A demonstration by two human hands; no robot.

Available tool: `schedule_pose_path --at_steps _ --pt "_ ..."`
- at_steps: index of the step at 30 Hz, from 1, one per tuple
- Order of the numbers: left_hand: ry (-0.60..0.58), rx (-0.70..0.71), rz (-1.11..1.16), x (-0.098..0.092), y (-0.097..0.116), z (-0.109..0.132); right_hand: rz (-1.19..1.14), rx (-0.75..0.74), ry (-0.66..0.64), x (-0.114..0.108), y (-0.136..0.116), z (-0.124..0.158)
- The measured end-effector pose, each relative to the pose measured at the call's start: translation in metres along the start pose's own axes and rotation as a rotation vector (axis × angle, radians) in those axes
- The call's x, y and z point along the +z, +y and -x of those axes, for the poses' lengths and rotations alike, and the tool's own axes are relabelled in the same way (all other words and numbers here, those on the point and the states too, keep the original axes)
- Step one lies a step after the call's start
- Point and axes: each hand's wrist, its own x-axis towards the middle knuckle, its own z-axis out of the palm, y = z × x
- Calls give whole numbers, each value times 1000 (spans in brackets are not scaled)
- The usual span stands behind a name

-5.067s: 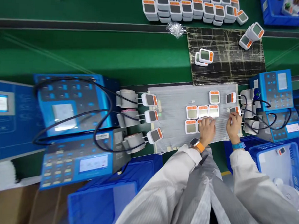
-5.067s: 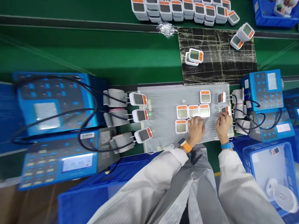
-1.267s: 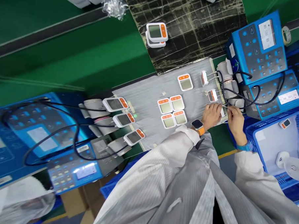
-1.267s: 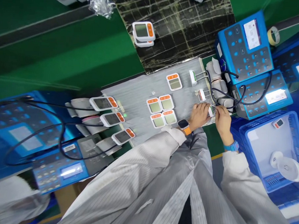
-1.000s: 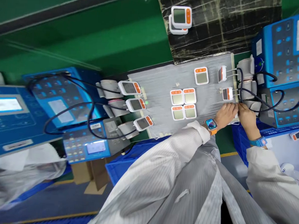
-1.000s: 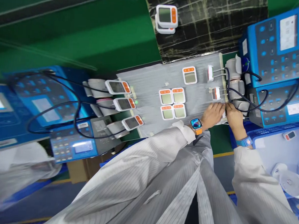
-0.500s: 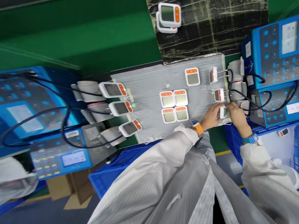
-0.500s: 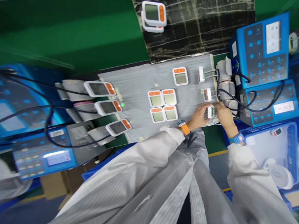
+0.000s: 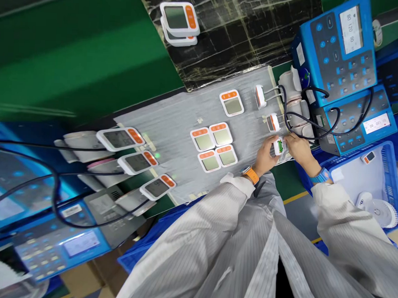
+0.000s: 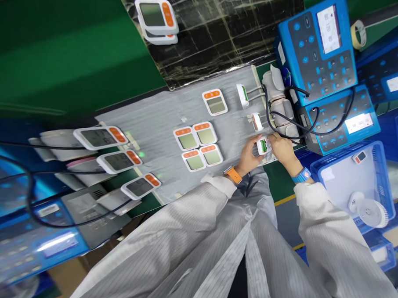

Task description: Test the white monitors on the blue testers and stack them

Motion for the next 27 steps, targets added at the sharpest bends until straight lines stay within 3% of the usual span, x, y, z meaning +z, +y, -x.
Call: schedule_pose_path --at_steps 4,9,13,18,27 --pt "17 -10 -14 3 2 2 -53 -29 70 10 7 5" --pt "31 -43 27 2 -4 7 -160 -168 114 26 24 26" --pt "17 -44 -9 1 -10 8 -176 -144 120 33 26 32" --pt "16 -28 -48 1 -7 6 -143 -88 103 30 19 26" --pt "-15 4 -79 -2 3 1 -34 -115 26 16 16 26"
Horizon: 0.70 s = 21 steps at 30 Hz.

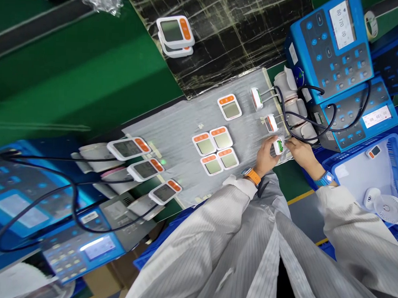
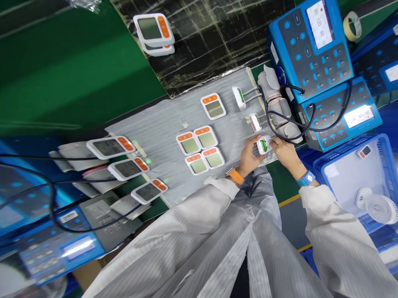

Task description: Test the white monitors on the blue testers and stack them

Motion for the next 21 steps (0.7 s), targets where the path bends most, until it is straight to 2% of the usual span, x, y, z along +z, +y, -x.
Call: schedule_pose_path --at_steps 5,12,21 --pt "1 -35 -37 -1 8 -1 5 -61 -14 -2 0 -1" --pt "-45 -33 -119 -3 25 -6 41 -74 -21 -3 3 1" --pt "-42 -45 -113 -2 30 -7 83 -139 -26 4 18 3"
